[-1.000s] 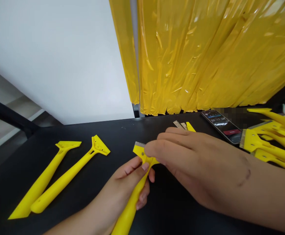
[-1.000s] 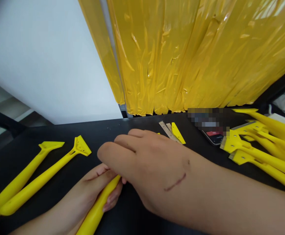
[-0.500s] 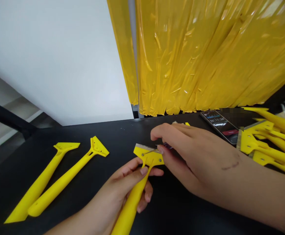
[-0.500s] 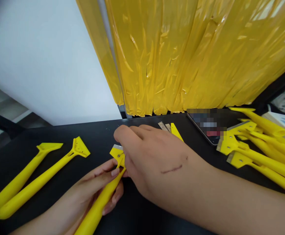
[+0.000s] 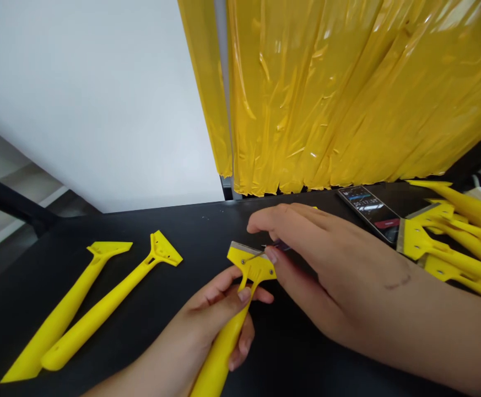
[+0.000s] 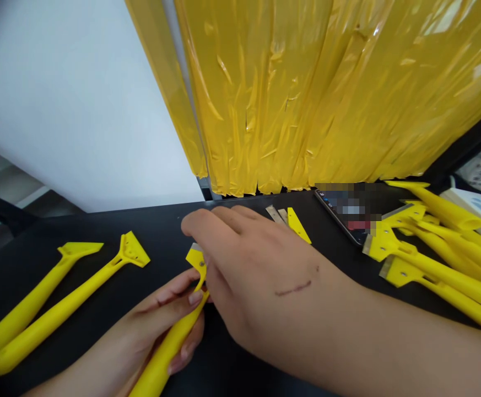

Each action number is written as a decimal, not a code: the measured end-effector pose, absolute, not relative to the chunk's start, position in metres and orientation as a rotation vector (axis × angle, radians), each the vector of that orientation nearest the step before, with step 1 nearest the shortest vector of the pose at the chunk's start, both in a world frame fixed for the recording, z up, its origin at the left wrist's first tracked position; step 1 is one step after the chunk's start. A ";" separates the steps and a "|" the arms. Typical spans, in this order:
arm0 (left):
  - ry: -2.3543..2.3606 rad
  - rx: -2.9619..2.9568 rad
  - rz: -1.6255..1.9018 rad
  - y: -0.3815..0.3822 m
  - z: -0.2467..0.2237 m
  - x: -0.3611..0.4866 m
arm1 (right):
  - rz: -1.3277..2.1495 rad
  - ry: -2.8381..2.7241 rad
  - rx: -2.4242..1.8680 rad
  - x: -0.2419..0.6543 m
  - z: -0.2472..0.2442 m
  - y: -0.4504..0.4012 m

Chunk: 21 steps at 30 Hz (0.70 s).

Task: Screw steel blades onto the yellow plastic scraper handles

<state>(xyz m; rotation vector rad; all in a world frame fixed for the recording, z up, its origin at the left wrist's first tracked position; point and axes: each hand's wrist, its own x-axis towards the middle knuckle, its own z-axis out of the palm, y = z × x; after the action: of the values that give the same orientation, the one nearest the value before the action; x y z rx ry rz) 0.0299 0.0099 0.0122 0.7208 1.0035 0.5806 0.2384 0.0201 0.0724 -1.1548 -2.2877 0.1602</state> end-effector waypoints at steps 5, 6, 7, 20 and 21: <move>0.988 0.721 0.599 0.011 0.011 0.030 | 0.180 -2.320 -1.182 0.238 0.075 0.019; 0.982 0.727 0.601 0.011 0.011 0.030 | 0.172 -2.326 -1.184 0.238 0.076 0.018; 0.978 0.735 0.598 0.011 0.011 0.030 | 0.155 -2.327 -1.182 0.237 0.077 0.017; 0.960 0.749 0.575 0.012 0.009 0.029 | 0.150 -2.344 -1.187 0.236 0.079 0.016; 0.961 0.749 0.576 0.012 0.009 0.029 | 0.143 -2.334 -1.191 0.236 0.079 0.016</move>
<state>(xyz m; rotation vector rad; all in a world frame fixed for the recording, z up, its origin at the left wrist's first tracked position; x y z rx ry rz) 0.0289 0.0120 0.0087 0.7489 0.9611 0.5756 0.2358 0.0160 0.0785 -1.1914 -2.3341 0.1434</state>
